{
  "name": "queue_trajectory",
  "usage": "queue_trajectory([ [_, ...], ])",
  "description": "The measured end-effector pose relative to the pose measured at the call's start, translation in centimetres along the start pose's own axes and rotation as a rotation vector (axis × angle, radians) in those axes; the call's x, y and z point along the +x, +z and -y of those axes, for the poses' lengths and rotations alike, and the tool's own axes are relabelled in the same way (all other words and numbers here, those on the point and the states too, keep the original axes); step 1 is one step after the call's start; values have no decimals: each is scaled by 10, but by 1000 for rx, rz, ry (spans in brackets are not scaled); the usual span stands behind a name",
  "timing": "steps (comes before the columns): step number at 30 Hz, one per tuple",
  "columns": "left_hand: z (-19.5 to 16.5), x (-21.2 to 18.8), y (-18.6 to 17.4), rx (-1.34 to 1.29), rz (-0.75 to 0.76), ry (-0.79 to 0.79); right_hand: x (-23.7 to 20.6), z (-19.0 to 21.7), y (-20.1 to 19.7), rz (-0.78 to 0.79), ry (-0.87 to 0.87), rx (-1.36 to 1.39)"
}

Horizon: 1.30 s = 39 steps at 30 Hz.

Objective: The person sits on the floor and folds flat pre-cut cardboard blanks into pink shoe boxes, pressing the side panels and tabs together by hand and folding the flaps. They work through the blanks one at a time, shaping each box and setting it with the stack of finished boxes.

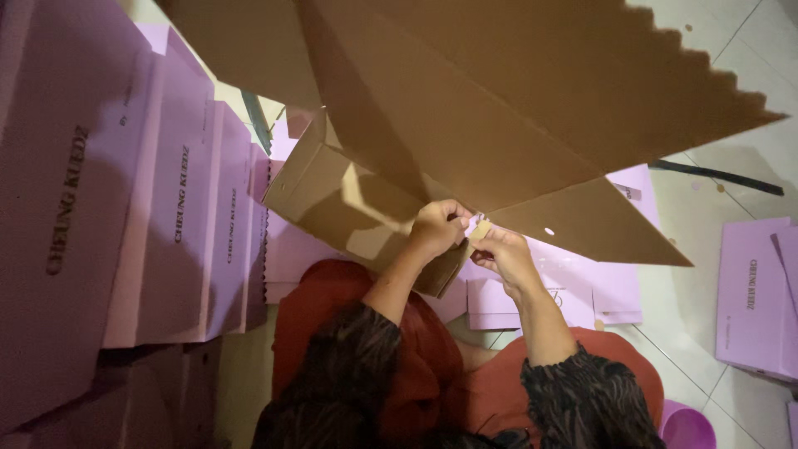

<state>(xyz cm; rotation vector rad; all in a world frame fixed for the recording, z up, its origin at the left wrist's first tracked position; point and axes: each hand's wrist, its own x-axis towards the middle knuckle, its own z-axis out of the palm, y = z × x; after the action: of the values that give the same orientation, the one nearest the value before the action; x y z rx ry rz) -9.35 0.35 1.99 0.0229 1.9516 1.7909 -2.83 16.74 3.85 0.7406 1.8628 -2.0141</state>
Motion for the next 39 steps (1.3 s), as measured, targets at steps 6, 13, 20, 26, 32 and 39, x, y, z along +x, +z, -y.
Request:
queue_trajectory([
  [6, -5, -3, -9, -40, 63, -59, -4, 7, 7, -12, 30, -29],
  [13, -2, -1, -21, -82, 164, -94, -5, 6, 5, 53, 86, -19],
  [20, 24, 11, -19, 42, 136, 4, -6, 14, 13, 16, 50, -101],
  [26, 13, 1, -9, 260, 45, 53, -14, 23, 26, -189, -114, -327],
  [32, 9, -7, 11, 447, -188, 228, -13, 27, 26, -252, 34, -393],
  [39, 1, -14, 5, 360, -135, 64, -1, 5, 15, -131, -11, -156],
])
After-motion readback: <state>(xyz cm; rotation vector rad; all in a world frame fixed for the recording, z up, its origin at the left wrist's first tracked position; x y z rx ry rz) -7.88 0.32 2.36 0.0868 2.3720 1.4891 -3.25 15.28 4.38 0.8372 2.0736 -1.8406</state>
